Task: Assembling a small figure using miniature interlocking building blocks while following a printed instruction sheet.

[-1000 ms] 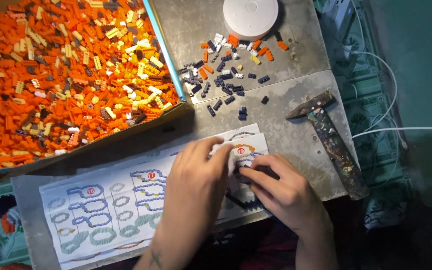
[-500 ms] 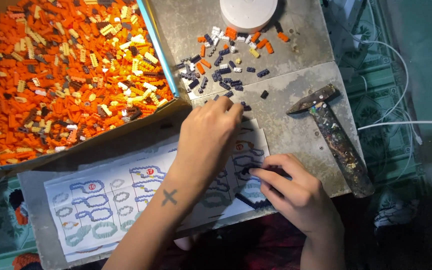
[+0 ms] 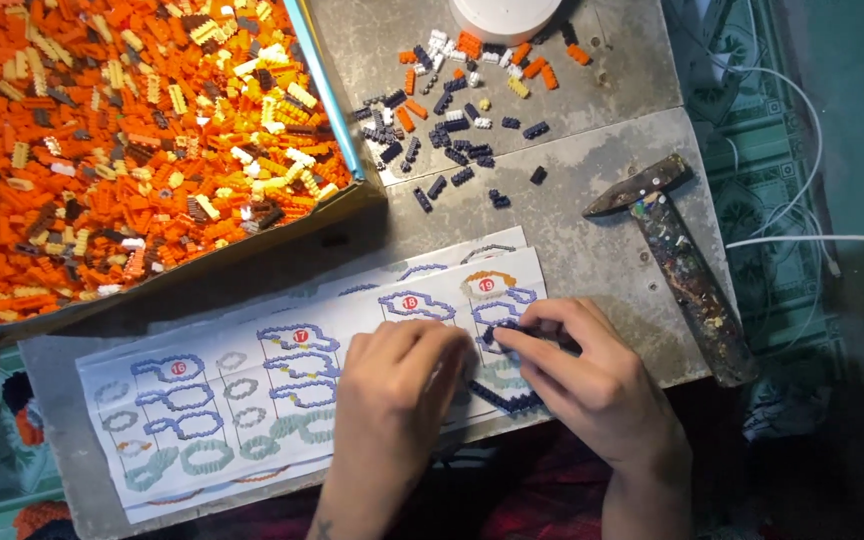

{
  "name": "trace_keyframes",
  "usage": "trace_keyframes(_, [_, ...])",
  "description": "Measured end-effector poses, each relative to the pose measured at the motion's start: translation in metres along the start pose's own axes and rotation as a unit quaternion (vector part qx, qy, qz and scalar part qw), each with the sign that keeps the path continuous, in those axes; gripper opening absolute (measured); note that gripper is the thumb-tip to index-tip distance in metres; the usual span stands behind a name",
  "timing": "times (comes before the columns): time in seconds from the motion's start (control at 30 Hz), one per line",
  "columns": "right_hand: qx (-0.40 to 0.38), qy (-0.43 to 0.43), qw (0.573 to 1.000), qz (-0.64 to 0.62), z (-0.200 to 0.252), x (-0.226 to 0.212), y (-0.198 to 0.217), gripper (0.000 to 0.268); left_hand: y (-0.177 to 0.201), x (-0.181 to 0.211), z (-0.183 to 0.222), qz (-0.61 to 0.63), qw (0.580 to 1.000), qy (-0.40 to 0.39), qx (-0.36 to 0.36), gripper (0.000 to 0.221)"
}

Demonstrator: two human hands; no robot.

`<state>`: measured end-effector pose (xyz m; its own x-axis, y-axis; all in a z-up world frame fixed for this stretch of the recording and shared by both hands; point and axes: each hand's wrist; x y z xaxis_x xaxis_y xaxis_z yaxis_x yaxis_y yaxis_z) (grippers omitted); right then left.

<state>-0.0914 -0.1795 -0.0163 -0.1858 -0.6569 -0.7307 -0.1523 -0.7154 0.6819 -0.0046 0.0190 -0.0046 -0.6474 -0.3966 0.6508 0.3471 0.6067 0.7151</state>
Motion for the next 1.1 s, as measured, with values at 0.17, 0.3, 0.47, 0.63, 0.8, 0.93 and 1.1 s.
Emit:
trace_keyframes(0.17, [0.008,0.003,1.000,0.011,-0.002,0.001,0.001,0.039,-0.008,-0.004,0.007,-0.010,0.999,-0.025,0.033,0.020])
trace_keyframes(0.3, [0.013,-0.010,1.000,0.022,-0.004,-0.007,0.004,0.039,-0.008,-0.005,0.009,0.031,0.998,-0.008,0.058,0.021])
trace_keyframes(0.47, [-0.002,0.004,1.000,0.020,-0.005,-0.004,0.003,0.037,-0.007,-0.006,0.009,0.063,0.996,0.012,0.062,0.025])
trace_keyframes(0.63, [-0.018,0.039,0.999,0.023,-0.005,-0.004,0.002,0.036,-0.008,-0.008,0.009,0.047,0.997,0.007,0.053,0.023])
trace_keyframes(0.8, [-0.008,0.050,0.998,0.030,-0.006,-0.002,-0.002,0.035,-0.010,-0.010,0.010,0.053,0.998,0.006,0.045,0.020])
trace_keyframes(0.93, [-0.015,0.033,0.999,0.037,-0.006,-0.007,-0.002,0.033,-0.010,-0.012,0.010,0.045,0.998,0.010,0.041,0.020])
trace_keyframes(1.1, [-0.016,0.053,0.998,0.027,-0.010,-0.009,0.000,0.033,-0.009,-0.012,0.005,0.072,0.995,0.031,0.055,0.015])
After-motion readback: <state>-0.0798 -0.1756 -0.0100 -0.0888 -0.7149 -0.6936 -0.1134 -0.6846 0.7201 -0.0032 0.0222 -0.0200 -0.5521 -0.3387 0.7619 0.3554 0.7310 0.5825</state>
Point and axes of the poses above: each hand's wrist, its own z-axis away from the middle knuckle, its own y-axis out of the back of the hand, x = y × z, and after that the axes turned 13 degrees about -y, right-handed
